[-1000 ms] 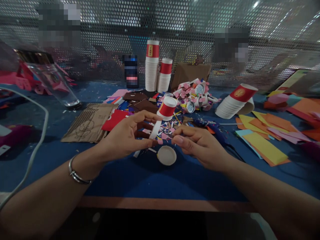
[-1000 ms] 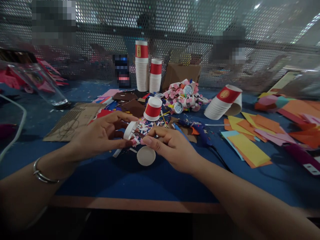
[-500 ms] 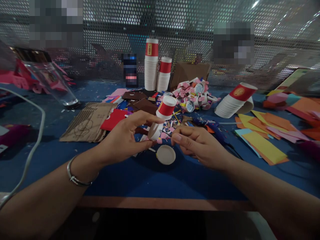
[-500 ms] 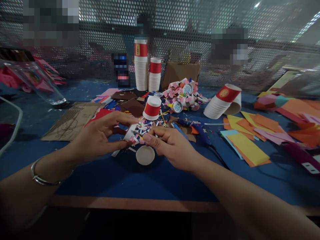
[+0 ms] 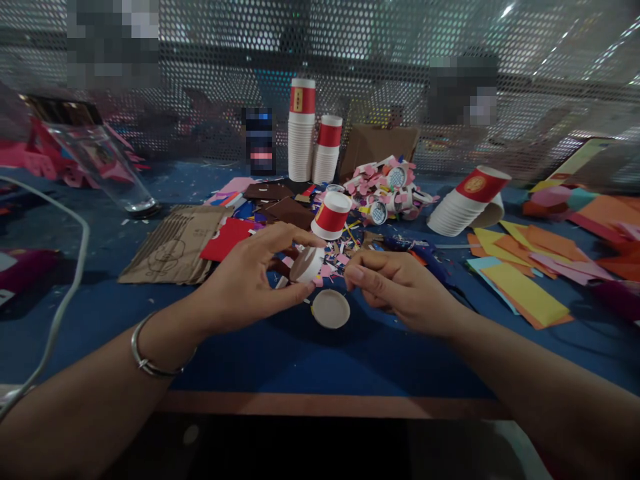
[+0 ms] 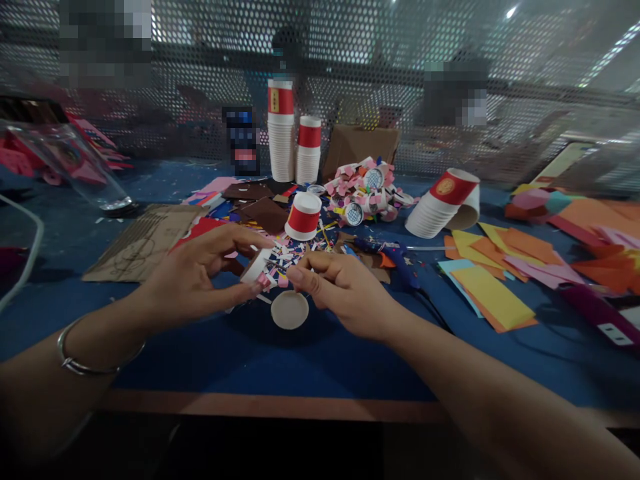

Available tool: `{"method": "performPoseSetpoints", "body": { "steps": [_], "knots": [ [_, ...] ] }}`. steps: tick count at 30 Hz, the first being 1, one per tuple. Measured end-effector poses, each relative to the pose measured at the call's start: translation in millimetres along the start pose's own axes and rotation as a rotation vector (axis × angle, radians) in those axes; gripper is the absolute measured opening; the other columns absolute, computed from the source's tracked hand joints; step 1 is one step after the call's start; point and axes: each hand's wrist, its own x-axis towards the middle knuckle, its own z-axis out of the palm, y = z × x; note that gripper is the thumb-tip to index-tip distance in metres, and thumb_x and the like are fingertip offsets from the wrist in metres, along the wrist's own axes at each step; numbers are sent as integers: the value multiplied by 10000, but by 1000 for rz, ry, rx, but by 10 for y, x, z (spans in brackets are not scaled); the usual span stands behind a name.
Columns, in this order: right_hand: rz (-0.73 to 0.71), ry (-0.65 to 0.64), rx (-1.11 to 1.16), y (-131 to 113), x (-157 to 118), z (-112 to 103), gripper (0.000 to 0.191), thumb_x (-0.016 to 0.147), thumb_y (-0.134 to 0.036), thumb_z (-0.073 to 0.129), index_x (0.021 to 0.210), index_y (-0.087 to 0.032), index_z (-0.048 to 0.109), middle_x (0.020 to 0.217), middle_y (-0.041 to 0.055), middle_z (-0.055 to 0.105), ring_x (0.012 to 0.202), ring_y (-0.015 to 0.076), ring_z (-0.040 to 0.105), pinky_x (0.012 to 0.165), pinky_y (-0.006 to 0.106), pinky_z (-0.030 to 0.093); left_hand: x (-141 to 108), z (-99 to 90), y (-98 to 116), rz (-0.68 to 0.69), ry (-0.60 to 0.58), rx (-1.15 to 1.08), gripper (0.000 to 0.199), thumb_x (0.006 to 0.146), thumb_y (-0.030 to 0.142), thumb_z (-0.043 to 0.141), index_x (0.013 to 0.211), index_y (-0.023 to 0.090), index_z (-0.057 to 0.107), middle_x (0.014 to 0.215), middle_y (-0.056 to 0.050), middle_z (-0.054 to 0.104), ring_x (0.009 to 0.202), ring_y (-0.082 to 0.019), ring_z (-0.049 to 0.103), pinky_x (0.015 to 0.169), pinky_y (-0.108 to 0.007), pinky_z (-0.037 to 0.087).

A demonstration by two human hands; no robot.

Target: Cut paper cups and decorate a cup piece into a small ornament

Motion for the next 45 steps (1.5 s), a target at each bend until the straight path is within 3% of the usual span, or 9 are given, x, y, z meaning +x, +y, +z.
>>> {"method": "performPoseSetpoints", "body": {
  "steps": [3, 5, 8, 13, 17, 24, 33, 39, 45],
  "knots": [
    [35, 6, 9, 24, 10, -8, 580, 940, -752, 627, 783, -199, 551, 545, -111, 319, 453, 58, 216, 428, 238, 134, 35, 24, 15, -196, -59, -119, 194, 916, 362, 721, 1005, 190, 724, 884, -28, 705, 695, -142, 649, 602, -255, 556],
    [64, 20, 5, 52, 15, -16, 577, 938, -757, 626, 806, -200, 556, 544, -114, 304, 455, 60, 193, 431, 245, 103, 56, 43, 16, -315, -108, -184, 260, 952, 420, 665, 891, 170, 700, 752, -13, 670, 569, -119, 595, 513, -241, 521],
    [67, 71, -57, 80, 17, -17, 557, 924, -748, 652, 849, -202, 576, 552, -106, 326, 476, 71, 200, 448, 257, 95, 65, 72, 37, -420, -127, -245, 275, 932, 440, 682, 880, 170, 672, 727, -21, 686, 517, -113, 574, 432, -219, 480],
    [-26, 187, -301, 70, 0, 13, 515, 936, -710, 659, 895, -197, 644, 667, -30, 543, 582, 114, 409, 522, 265, 282, 39, 98, 123, -484, -153, -338, 265, 877, 430, 742, 898, 199, 614, 657, 6, 688, 484, -106, 569, 387, -179, 428],
    [-82, 260, -374, 81, -4, 26, 462, 949, -659, 673, 917, -198, 669, 729, -7, 598, 657, 140, 501, 597, 277, 368, 34, 121, 165, -532, -207, -336, 240, 880, 421, 720, 846, 198, 638, 565, 32, 640, 410, -83, 500, 347, -162, 323],
    [-73, 191, -235, 83, 35, 109, 419, 871, -578, 795, 943, -191, 650, 778, -12, 625, 661, 130, 536, 595, 259, 412, 2, 217, 156, -499, -360, -315, 188, 830, 366, 730, 842, 183, 687, 614, 38, 621, 472, -97, 539, 434, -193, 416],
    [-170, 191, -259, 142, 44, 153, 331, 942, -486, 749, 848, -181, 662, 775, 2, 626, 705, 139, 560, 642, 270, 442, -13, 269, 77, -335, -150, -194, 218, 846, 359, 688, 761, 159, 666, 723, 4, 595, 650, -123, 514, 565, -225, 409],
    [-129, 111, -91, 118, 79, 126, 352, 934, -517, 757, 901, -181, 659, 786, 7, 664, 686, 128, 577, 601, 241, 456, -3, 251, 74, -397, -231, -328, 247, 876, 400, 713, 843, 159, 670, 758, 6, 617, 651, -125, 568, 529, -203, 429],
    [-123, 29, -107, 77, 72, 87, 370, 941, -526, 749, 884, -174, 652, 770, 2, 618, 686, 127, 555, 592, 240, 446, -1, 223, 73, -344, -291, -329, 300, 892, 426, 718, 821, 137, 682, 733, 9, 579, 591, -105, 544, 482, -195, 452]
  ]
}}
